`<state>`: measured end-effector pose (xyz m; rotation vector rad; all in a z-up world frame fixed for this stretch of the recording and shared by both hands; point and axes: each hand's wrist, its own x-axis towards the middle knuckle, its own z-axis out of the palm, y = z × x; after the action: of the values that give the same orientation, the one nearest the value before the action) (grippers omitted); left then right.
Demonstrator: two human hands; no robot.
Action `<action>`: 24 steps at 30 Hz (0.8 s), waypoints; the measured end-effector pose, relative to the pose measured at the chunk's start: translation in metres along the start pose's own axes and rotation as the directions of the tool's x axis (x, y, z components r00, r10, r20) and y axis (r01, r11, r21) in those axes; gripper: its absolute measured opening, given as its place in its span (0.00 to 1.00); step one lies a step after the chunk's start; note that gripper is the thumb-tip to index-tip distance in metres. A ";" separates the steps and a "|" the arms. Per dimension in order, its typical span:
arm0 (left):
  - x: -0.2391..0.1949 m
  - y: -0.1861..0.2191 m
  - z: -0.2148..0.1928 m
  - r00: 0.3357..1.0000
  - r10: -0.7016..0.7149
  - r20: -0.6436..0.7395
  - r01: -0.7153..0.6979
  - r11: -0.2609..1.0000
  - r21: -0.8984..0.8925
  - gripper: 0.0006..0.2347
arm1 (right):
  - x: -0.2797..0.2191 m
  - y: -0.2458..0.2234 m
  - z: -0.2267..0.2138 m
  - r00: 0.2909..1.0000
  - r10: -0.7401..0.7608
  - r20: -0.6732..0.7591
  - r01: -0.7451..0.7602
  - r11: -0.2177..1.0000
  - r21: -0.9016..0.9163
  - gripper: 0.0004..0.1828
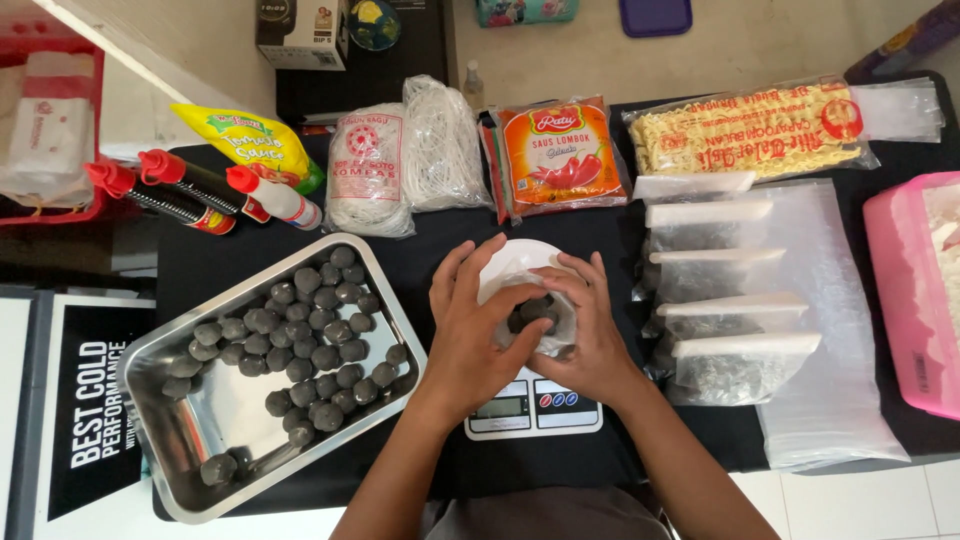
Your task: The person is picking up small round food items from a tray, placing them into small plastic bags, and weighing them on a digital scale.
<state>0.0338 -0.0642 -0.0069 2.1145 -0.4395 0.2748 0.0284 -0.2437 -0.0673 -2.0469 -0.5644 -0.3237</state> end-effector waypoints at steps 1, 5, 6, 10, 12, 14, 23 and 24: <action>0.000 0.000 0.000 1.000 -0.001 -0.001 0.001 1.000 0.000 0.11 | 0.000 0.000 0.000 1.000 -0.001 0.001 0.001 1.000 0.000 0.42; -0.001 0.003 -0.003 1.000 0.008 -0.019 -0.009 1.000 -0.016 0.10 | -0.001 0.001 0.001 1.000 -0.007 0.000 0.007 1.000 0.001 0.42; 0.000 0.004 -0.005 1.000 0.009 -0.026 -0.010 1.000 -0.027 0.10 | 0.000 0.001 0.002 1.000 -0.016 -0.001 0.016 1.000 -0.009 0.43; -0.005 -0.005 -0.016 0.996 0.011 -0.087 -0.012 1.000 -0.013 0.09 | 0.001 -0.002 -0.001 1.000 -0.026 0.017 0.026 1.000 0.001 0.44; -0.007 -0.011 -0.029 0.990 0.027 -0.137 -0.022 0.999 0.045 0.09 | 0.002 -0.006 -0.002 1.000 -0.004 0.005 0.004 1.000 -0.007 0.44; -0.013 -0.017 -0.046 0.983 0.016 -0.183 -0.001 0.997 0.082 0.09 | 0.001 -0.003 -0.002 1.000 -0.011 0.012 0.011 1.000 0.000 0.45; -0.055 -0.057 -0.116 0.913 -0.030 -0.407 0.167 0.937 0.307 0.08 | -0.003 0.004 0.002 0.999 -0.031 0.010 0.031 0.999 -0.015 0.45; -0.059 -0.061 -0.122 0.901 -0.035 -0.433 0.208 0.911 0.357 0.08 | -0.004 0.004 0.002 0.999 -0.034 0.000 0.034 0.999 -0.018 0.45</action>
<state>0.0018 0.0810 -0.0078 2.3759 0.0154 0.7829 0.0267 -0.2451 -0.0729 -2.0561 -0.5988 -0.3503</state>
